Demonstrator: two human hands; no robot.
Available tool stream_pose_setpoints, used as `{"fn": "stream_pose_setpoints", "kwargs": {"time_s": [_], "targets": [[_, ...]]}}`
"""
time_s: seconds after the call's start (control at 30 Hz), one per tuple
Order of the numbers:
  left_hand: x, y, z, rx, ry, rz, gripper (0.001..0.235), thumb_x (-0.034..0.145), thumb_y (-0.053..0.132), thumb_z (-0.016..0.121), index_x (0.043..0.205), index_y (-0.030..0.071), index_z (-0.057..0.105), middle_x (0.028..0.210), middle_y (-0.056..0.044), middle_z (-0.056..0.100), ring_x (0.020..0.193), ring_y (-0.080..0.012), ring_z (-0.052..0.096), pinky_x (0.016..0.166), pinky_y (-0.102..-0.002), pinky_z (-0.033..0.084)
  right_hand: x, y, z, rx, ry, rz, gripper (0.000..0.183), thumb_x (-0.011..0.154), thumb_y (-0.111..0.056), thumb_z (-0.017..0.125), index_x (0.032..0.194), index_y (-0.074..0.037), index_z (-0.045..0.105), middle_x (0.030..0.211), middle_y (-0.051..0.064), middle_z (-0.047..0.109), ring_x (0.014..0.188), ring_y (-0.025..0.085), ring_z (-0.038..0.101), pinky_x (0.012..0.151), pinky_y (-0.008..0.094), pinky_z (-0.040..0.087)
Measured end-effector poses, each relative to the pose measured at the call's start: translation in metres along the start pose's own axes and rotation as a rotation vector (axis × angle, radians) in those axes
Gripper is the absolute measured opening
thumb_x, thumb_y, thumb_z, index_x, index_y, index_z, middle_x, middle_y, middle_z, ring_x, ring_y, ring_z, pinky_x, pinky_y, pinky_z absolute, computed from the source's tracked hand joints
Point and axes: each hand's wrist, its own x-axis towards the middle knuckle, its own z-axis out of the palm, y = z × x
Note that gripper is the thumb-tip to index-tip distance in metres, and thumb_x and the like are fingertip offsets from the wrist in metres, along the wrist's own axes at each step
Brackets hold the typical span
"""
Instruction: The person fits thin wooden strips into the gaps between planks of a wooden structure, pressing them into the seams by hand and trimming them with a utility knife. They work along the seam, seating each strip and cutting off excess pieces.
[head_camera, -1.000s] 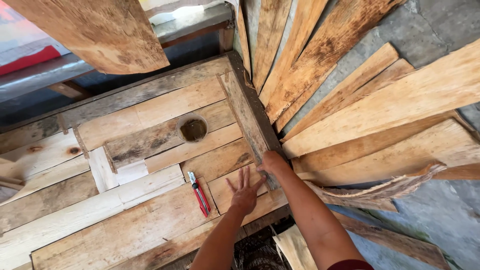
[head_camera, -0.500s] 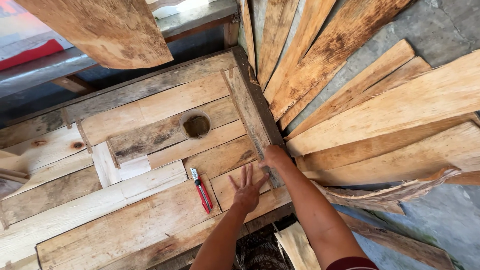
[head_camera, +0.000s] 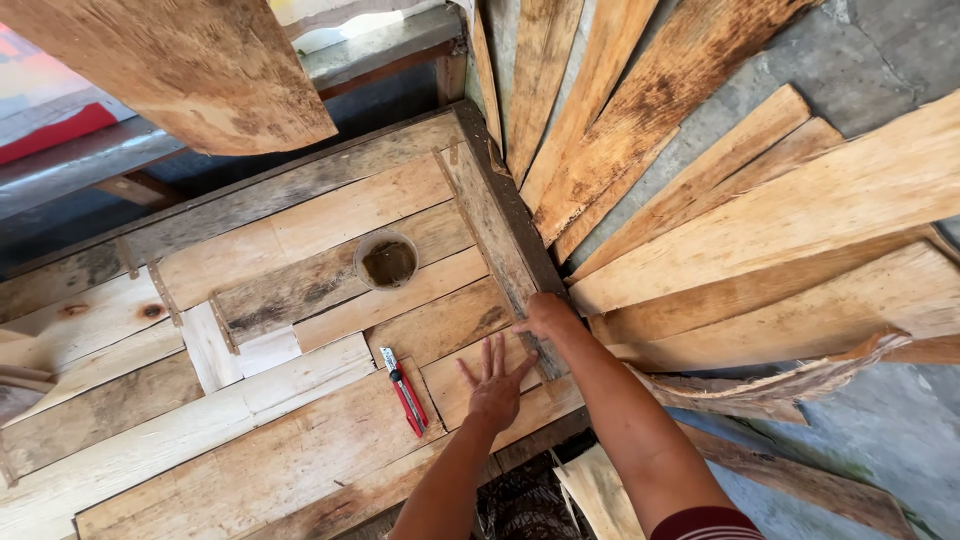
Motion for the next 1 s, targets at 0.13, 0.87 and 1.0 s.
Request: {"fn": "stream_pose_setpoints", "kwargs": {"time_s": [0.13, 0.87, 1.0], "targets": [[-0.001, 0.0, 0.0, -0.022, 0.043, 0.011, 0.084, 0.096, -0.002, 0.044, 0.162, 0.047, 0.024, 0.173, -0.013, -0.02, 0.158, -0.0358, -0.023, 0.11, -0.081, -0.016, 0.013, 0.003, 0.007, 0.135, 0.062, 0.019, 0.063, 0.087, -0.049, 0.081, 0.105, 0.009, 0.066, 0.092, 0.019, 0.077, 0.079, 0.027, 0.078, 0.078, 0.039, 0.065], [0.008, -0.007, 0.013, -0.023, 0.085, 0.039, 0.083, 0.095, -0.002, 0.043, 0.162, 0.045, 0.025, 0.173, -0.013, -0.016, 0.158, -0.0372, -0.02, 0.11, -0.081, -0.016, 0.035, 0.026, 0.04, 0.121, 0.278, -0.082, 0.056, 0.093, -0.049, 0.073, 0.115, 0.002, 0.069, 0.117, 0.026, 0.069, 0.112, 0.042, 0.067, 0.093, 0.049, 0.055], [0.004, -0.004, 0.008, 0.013, 0.069, 0.013, 0.083, 0.097, 0.001, 0.043, 0.166, 0.038, 0.015, 0.173, -0.014, -0.015, 0.159, -0.0386, -0.018, 0.11, -0.082, -0.012, 0.036, 0.04, 0.058, 0.167, 0.3, -0.193, 0.033, 0.094, -0.034, 0.071, 0.103, -0.003, 0.073, 0.107, 0.024, 0.073, 0.102, 0.042, 0.07, 0.088, 0.05, 0.057]]}}
